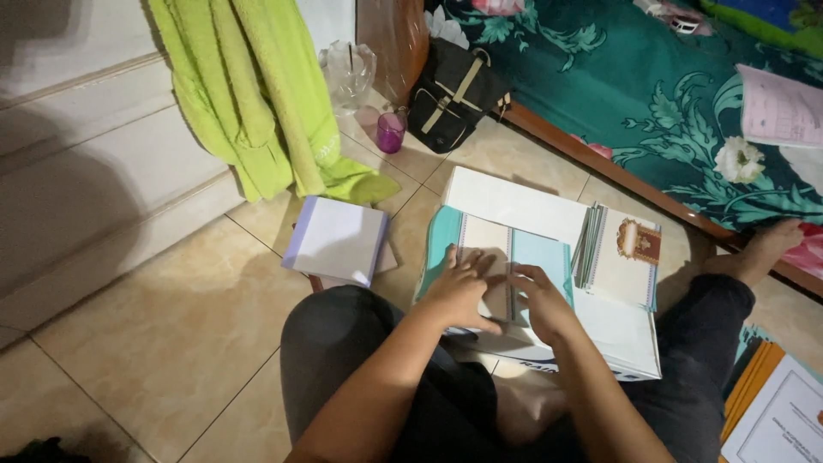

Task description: Folding paper document covers along pre-scored lines and stacking them into a box.

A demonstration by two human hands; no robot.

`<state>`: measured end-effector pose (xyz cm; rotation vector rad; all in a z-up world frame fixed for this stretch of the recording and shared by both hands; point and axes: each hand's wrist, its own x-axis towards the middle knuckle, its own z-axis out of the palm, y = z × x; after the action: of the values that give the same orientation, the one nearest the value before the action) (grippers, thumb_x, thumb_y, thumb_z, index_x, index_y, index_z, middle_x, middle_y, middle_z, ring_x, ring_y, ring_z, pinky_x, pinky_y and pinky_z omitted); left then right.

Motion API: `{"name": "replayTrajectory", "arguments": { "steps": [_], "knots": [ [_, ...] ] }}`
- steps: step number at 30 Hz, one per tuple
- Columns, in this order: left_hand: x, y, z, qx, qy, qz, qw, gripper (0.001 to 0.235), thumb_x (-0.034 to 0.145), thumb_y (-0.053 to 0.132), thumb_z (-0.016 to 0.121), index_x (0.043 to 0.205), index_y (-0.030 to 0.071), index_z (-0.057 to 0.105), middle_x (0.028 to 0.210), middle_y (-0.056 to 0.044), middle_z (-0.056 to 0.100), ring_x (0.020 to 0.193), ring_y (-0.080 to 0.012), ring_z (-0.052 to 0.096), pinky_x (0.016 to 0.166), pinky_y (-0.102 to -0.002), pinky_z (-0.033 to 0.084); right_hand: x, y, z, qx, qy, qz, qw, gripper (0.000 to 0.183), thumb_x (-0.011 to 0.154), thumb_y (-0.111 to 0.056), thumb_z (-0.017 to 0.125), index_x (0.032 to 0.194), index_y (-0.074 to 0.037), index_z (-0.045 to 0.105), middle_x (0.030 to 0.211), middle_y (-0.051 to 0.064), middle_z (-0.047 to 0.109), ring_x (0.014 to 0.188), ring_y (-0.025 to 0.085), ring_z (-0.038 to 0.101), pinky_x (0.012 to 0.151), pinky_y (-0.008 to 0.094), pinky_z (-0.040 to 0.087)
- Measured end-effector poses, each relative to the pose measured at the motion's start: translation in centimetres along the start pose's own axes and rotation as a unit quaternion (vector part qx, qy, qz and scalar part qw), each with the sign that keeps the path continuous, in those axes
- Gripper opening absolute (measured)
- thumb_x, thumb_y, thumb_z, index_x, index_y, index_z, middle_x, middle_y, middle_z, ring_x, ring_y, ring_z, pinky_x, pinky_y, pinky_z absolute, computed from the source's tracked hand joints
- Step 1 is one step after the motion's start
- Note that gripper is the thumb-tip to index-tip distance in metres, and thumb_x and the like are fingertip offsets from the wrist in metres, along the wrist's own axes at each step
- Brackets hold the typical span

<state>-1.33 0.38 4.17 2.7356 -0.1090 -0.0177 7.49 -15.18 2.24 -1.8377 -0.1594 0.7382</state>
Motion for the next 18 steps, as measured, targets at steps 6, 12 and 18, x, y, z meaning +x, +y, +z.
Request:
{"name": "replayTrajectory", "arguments": {
  "steps": [6, 12, 18],
  "knots": [
    [1.7, -1.9, 3.3, -0.047, -0.014, 0.006, 0.999, 0.070, 0.076, 0.062, 0.073, 0.118, 0.005, 0.073, 0.150, -0.019, 0.055, 0.148, -0.0352, 0.040, 0.124, -0.065, 0.007, -2.4, -1.4, -0.1, 0.201, 0.028, -0.018, 0.979, 0.061, 0.098, -0.014, 0.053, 0.149, 0.012, 0.029, 0.150, 0.034, 0.012, 0.151, 0.046, 0.003, 0.122, 0.060, 0.011],
    [0.9, -2.3, 2.9, -0.157, 0.032, 0.035, 0.987, 0.063, 0.090, 0.053, 0.067, 0.132, 0.006, 0.066, 0.143, -0.018, 0.062, 0.145, -0.0350, 0.044, 0.123, -0.067, 0.008, 1.0, 1.8, -2.3, 0.266, -0.004, -0.008, 0.964, 0.058, 0.099, -0.015, 0.050, 0.150, 0.005, 0.029, 0.131, 0.016, 0.027, 0.145, 0.039, 0.014, 0.119, 0.065, 0.004],
    [0.6, -2.0, 3.4, -0.218, 0.035, 0.033, 0.975, 0.047, 0.098, 0.043, 0.060, 0.133, 0.013, 0.068, 0.141, -0.017, 0.064, 0.141, -0.0355, 0.049, 0.124, -0.067, 0.010, 7.4, 9.1, -3.6, -0.430, 0.087, -0.212, 0.874, 0.024, 0.089, -0.005, 0.063, 0.111, -0.010, 0.073, 0.112, 0.003, 0.074, 0.115, 0.018, 0.063, 0.114, 0.034, 0.042]
  ]
}}
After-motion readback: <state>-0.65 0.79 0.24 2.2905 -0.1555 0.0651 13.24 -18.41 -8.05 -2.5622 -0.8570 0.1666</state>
